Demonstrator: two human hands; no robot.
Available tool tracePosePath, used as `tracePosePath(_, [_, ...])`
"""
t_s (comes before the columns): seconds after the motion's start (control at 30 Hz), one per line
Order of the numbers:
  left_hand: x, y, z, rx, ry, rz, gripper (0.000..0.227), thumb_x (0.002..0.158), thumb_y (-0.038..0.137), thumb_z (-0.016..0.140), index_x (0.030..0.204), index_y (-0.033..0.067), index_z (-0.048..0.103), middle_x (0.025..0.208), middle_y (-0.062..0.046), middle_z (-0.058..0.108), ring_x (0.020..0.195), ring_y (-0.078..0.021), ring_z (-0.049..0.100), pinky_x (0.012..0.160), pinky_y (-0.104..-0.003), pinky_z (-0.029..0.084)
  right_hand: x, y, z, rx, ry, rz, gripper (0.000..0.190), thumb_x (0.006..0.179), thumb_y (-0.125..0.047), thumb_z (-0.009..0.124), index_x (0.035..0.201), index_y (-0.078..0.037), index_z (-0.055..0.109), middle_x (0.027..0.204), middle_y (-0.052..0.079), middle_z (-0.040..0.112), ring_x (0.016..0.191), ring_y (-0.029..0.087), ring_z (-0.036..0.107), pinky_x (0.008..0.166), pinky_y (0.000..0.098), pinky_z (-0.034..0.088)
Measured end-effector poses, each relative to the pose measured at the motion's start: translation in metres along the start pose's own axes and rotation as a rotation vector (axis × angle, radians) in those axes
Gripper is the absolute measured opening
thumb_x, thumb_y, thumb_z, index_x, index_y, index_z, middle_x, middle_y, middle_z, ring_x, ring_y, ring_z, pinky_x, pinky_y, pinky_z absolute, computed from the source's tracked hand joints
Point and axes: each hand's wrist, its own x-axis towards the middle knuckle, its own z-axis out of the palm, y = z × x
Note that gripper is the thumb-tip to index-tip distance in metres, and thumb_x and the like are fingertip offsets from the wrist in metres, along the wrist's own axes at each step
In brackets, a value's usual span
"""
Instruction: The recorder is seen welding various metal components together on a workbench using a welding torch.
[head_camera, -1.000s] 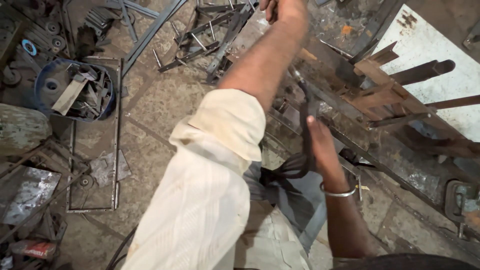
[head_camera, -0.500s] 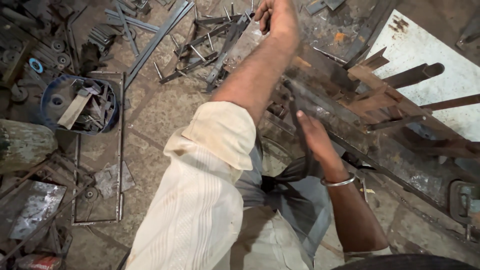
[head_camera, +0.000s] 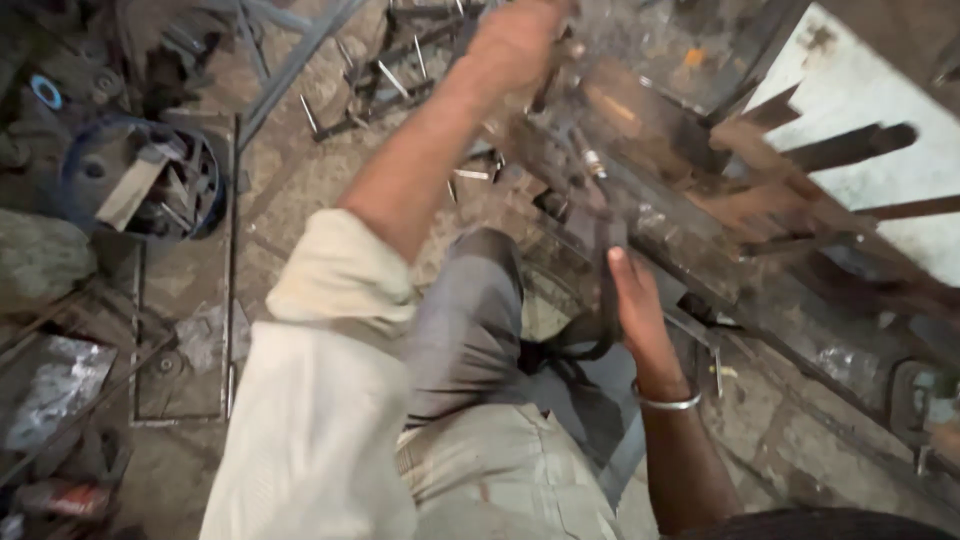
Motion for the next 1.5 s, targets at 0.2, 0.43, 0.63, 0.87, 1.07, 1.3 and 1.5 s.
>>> tracePosePath(0.2, [-0.14,0.003,0.014,-0.186,0.134,-0.308,0.038,0.101,0.036,0.069,0.115,0.0006,0.067,0.093,-0.018,0.071,0.085,-0.0362,0.07,0.078,-0.044,0.054,-0.062,0.057,-0.013,0.094,0.153,0.039,0.05,0.11,-0.047,0.045,0.1,-0.003,0.065,0.078,0.006,0.063,0.065,0.016,0.059,0.06,0.0327,0.047])
tracePosePath(0.43, [-0.276,0.056,0.064,-0.558,-0.26,-0.824,0.034,0.101,0.035,0.065,0.106,0.0026,0.073,0.078,-0.018,0.072,0.07,-0.0277,0.069,0.067,-0.039,0.053,-0.077,0.051,-0.01,0.28,0.229,0.023,0.059,0.103,-0.059,0.049,0.129,-0.006,0.054,0.087,0.009,0.059,0.073,0.021,0.058,0.064,0.0349,0.05])
tracePosePath(0.63, [-0.254,0.059,0.051,-0.702,-0.218,-0.553,0.028,0.101,0.028,0.066,0.109,0.0028,0.073,0.098,-0.018,0.074,0.089,-0.0352,0.075,0.075,-0.039,0.056,-0.07,0.045,0.0,0.296,0.249,0.105,0.065,0.101,-0.064,0.053,0.125,-0.003,0.051,0.09,0.011,0.059,0.075,0.024,0.059,0.065,0.0366,0.05])
tracePosePath(0.87, [-0.264,0.022,0.029,-0.696,-0.281,-0.697,0.029,0.099,0.029,0.065,0.105,0.002,0.074,0.094,-0.015,0.076,0.086,-0.0302,0.076,0.076,-0.037,0.057,-0.06,0.028,0.022,0.187,0.184,0.12,0.072,0.101,-0.066,0.05,0.126,0.002,0.052,0.088,0.011,0.059,0.072,0.021,0.057,0.062,0.0341,0.046])
tracePosePath(1.07, [-0.268,0.014,0.029,-0.634,-0.269,-0.765,0.03,0.099,0.03,0.065,0.105,0.0013,0.073,0.092,-0.014,0.075,0.083,-0.0286,0.074,0.076,-0.037,0.057,-0.063,0.054,0.008,0.118,0.083,0.117,0.072,0.11,-0.065,0.047,0.117,0.006,0.058,0.079,0.01,0.061,0.067,0.018,0.057,0.064,0.0326,0.048])
tracePosePath(1.3, [-0.225,0.026,0.02,-0.587,-0.165,-0.582,0.026,0.101,0.026,0.068,0.105,0.0009,0.073,0.097,-0.016,0.074,0.09,-0.0313,0.073,0.08,-0.039,0.056,-0.048,0.034,0.011,0.196,0.052,0.264,0.066,0.1,-0.057,0.049,0.129,0.002,0.053,0.091,0.011,0.064,0.074,0.019,0.062,0.059,0.0304,0.048])
tracePosePath(1.5, [-0.107,0.033,-0.038,-0.406,-0.029,-0.306,0.025,0.106,0.025,0.066,0.119,0.0042,0.072,0.108,-0.015,0.073,0.1,-0.0328,0.074,0.088,-0.041,0.057,-0.05,0.05,0.005,0.362,-0.078,0.229,0.055,0.103,-0.041,0.054,0.139,0.001,0.049,0.101,0.012,0.065,0.088,0.023,0.065,0.079,0.0383,0.057])
